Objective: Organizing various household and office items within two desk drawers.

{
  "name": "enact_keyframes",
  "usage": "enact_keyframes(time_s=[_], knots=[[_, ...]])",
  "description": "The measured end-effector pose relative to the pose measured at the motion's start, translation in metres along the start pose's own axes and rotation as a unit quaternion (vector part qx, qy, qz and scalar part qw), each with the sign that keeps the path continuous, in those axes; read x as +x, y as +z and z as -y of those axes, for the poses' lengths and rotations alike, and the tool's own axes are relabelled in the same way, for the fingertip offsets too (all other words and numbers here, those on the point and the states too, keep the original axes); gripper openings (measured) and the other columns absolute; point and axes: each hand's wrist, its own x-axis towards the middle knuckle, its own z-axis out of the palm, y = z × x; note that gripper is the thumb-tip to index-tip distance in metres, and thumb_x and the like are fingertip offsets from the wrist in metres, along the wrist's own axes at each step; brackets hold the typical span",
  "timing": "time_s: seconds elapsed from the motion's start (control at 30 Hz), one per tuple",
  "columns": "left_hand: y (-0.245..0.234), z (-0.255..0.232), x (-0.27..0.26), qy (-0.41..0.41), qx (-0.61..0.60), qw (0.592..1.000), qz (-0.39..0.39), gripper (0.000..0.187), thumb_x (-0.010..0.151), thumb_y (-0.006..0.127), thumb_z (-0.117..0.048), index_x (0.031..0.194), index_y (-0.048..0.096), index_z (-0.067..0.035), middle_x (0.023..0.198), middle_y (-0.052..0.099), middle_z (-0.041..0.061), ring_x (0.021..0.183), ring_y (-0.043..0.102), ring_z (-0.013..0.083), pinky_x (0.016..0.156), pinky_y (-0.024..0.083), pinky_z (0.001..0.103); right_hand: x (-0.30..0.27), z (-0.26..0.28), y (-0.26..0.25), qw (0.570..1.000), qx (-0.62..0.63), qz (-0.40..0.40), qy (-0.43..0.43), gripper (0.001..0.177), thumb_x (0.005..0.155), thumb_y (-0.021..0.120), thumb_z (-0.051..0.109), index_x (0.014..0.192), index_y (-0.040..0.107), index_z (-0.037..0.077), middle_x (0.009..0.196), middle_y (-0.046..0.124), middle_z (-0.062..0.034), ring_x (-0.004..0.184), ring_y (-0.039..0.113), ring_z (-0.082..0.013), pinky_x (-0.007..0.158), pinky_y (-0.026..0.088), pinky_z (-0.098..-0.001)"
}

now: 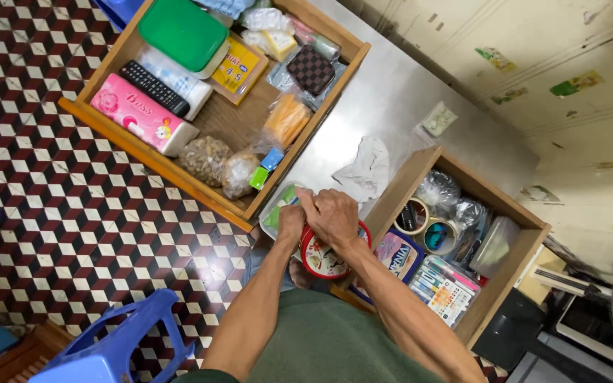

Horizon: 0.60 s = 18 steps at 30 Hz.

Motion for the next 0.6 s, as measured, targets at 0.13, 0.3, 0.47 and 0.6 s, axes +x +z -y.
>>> enact_keyframes(time_s=[0.13, 0.3, 0.47, 0.6], knots=[[0.01, 0.014, 0.019, -0.129, -0.172, 0.976, -0.037, 0.048, 0.08, 0.055, -0.043, 0.084, 0.073, 0.002, 0.079, 0.07, 0.018, 0.089, 0.067, 0.0299, 0.076, 0.05, 0.044, -0.006, 0.005, -0.003, 0.996, -0.014, -0.07, -0.05, 0.053, 0.09, 0.059, 0.025, 0.04, 0.045, 0.012, 0.042, 0.045, -0.0078, 0.041, 0.053, -0.0259, 0.044, 0.043, -0.031], [-0.012, -0.009, 0.007, -0.133, -0.157, 0.978, -0.033, 0.074, 0.078, 0.053, -0.067, 0.087, 0.072, 0.003, 0.098, 0.068, 0.026, 0.113, 0.058, 0.0337, 0.099, 0.038, 0.046, -0.034, -0.011, 0.007, 0.992, 0.014, -0.078, -0.096, 0.052, 0.087, 0.063, 0.034, 0.042, 0.047, 0.016, 0.043, 0.047, -0.001, 0.043, 0.054, -0.02, 0.044, 0.043, -0.0264], [-0.026, 0.004, -0.002, -0.082, -0.15, 0.984, -0.051, 0.078, 0.087, 0.035, -0.067, 0.076, 0.068, 0.003, 0.089, 0.067, 0.026, 0.106, 0.058, 0.0399, 0.095, 0.038, 0.051, -0.052, -0.051, -0.022, 0.993, 0.041, -0.093, -0.053, 0.046, 0.088, 0.066, 0.02, 0.046, 0.047, 0.013, 0.046, 0.046, -0.0062, 0.046, 0.053, -0.0253, 0.046, 0.042, -0.0316], [-0.05, 0.006, -0.025, 0.023, -0.15, 0.987, -0.045, 0.066, 0.097, 0.036, -0.064, 0.069, 0.059, -0.008, 0.062, 0.061, 0.013, 0.076, 0.062, 0.032, 0.079, 0.045, 0.046, -0.066, -0.066, -0.039, 0.981, 0.173, -0.082, 0.03, 0.051, 0.095, 0.06, 0.011, 0.046, 0.045, 0.008, 0.046, 0.045, -0.008, 0.048, 0.052, -0.026, 0.049, 0.041, -0.0282]])
